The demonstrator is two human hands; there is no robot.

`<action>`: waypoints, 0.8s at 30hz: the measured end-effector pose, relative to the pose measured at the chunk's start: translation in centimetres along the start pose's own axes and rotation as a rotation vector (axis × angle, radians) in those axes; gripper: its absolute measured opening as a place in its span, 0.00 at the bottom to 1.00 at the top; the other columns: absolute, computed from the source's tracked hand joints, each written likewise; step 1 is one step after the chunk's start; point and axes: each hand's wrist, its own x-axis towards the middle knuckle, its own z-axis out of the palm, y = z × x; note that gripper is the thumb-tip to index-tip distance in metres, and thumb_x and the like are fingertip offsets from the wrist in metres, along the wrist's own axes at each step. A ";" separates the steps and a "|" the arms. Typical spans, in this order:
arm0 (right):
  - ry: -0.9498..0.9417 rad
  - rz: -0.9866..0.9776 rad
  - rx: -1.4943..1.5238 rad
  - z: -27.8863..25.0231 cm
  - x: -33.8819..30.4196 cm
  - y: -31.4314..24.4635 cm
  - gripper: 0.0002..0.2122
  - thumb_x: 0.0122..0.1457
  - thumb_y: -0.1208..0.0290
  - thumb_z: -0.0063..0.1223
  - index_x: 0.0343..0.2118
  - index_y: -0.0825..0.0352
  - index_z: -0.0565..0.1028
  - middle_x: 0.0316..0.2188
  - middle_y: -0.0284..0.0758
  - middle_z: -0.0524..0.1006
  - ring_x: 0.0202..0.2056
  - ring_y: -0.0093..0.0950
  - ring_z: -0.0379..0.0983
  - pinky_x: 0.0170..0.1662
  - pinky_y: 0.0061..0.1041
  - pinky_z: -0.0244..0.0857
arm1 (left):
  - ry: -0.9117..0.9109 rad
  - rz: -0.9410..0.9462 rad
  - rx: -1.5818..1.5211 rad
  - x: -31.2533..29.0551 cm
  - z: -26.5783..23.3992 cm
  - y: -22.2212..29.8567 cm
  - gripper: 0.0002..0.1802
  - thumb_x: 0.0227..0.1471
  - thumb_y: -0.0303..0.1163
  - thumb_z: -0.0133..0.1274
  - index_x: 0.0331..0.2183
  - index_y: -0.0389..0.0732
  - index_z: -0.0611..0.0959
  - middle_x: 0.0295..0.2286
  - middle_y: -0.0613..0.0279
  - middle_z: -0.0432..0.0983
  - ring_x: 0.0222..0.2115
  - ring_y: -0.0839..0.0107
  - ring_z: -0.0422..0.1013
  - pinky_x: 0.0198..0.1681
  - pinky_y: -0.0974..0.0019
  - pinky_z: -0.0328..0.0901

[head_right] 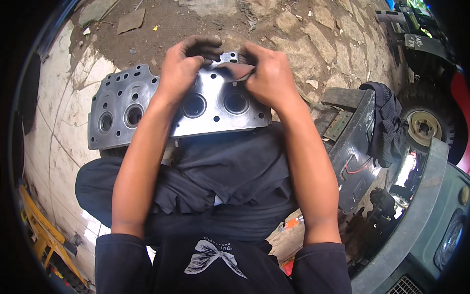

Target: The person scrapes the surface of a metal engine cylinder head using a small abrasive block. They work on the flat face and around the circular openings, occasionally flipping the part to access different areas.

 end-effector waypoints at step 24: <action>0.768 0.305 0.666 -4.8 2.2 4.7 0.16 0.73 0.65 0.55 0.53 0.73 0.71 0.46 0.43 0.78 0.41 0.35 0.81 0.45 0.37 0.80 | -0.136 0.138 1.225 -7.1 4.6 1.6 0.44 0.65 0.49 0.56 0.66 0.24 0.65 0.68 0.31 0.58 0.71 0.39 0.53 0.72 0.41 0.50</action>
